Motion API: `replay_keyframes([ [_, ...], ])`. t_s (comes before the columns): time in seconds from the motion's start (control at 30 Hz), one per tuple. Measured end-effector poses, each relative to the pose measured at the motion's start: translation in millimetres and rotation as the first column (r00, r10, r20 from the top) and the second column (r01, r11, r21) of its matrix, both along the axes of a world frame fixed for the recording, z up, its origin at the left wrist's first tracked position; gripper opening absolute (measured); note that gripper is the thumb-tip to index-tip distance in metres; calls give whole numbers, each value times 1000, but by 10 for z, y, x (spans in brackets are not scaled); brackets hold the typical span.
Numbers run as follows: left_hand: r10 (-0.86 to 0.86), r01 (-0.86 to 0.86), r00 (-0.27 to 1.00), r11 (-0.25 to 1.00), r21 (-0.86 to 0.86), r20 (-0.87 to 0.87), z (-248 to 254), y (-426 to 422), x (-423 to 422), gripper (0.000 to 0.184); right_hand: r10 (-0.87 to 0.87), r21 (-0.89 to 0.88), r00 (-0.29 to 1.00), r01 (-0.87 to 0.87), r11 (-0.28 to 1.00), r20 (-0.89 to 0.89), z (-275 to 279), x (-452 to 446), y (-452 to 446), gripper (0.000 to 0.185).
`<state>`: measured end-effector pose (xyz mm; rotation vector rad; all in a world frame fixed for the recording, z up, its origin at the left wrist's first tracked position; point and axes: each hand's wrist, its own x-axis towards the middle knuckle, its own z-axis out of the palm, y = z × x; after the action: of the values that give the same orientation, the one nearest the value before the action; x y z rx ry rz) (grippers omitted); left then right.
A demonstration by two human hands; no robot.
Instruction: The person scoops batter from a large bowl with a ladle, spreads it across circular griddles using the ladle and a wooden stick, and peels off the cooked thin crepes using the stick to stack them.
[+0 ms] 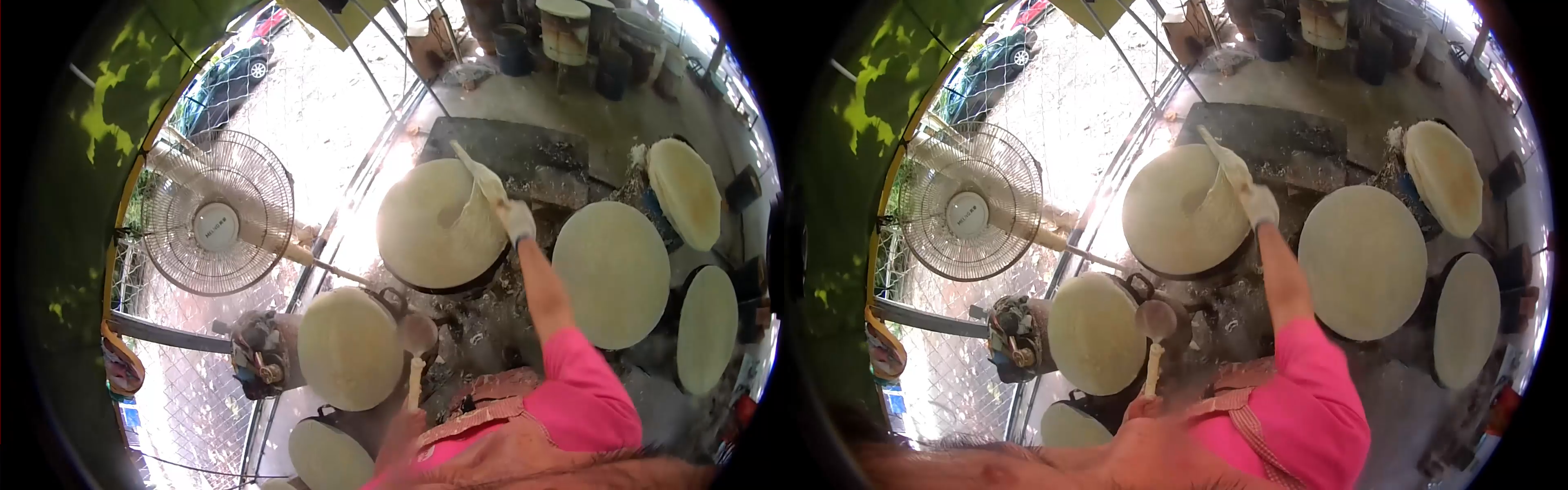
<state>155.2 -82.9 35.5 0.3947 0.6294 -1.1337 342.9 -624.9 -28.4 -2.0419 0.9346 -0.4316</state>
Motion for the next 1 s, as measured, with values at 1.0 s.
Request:
replay_keyframes([
  [1.0,-378,293,894,900,323,241,212,-132,626,30,352,-544,912,-409,733,-211,-40,-688,277,18],
])
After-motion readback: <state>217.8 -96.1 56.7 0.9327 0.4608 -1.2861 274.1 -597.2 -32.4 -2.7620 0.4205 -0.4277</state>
